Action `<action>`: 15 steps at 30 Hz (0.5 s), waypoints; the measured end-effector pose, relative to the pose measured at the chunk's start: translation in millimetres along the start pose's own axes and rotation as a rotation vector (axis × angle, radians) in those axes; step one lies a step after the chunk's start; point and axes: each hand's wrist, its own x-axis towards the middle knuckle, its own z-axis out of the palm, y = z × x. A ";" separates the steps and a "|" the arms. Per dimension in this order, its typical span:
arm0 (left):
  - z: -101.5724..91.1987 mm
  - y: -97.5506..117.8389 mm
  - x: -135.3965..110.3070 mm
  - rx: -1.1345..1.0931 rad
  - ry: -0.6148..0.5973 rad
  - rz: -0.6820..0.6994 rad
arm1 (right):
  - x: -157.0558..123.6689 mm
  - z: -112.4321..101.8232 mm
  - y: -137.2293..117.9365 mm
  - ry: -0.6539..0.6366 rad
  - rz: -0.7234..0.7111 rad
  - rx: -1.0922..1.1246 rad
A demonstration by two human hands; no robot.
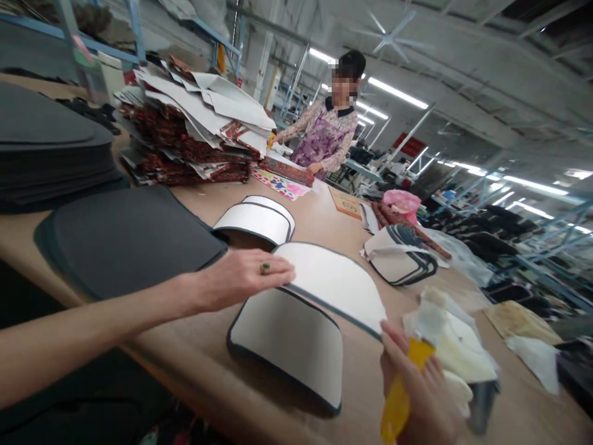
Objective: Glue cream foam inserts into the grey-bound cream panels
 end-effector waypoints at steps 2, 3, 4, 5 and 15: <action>26.3 12.0 -12.2 -0.052 -0.084 0.027 | -36.0 1.9 -6.5 -0.023 -0.009 0.001; 36.1 15.2 -18.1 -0.071 -0.116 0.025 | -48.6 5.8 -9.3 -0.048 -0.015 0.017; 43.1 17.1 -23.7 -0.084 -0.137 0.018 | -58.2 10.5 -11.8 -0.084 -0.022 0.029; 47.7 18.3 -28.7 -0.094 -0.147 0.014 | -65.5 15.5 -14.1 -0.122 -0.027 0.039; 60.0 26.0 -55.4 -0.322 -0.280 -0.029 | -119.2 41.1 -31.5 -0.214 0.023 0.109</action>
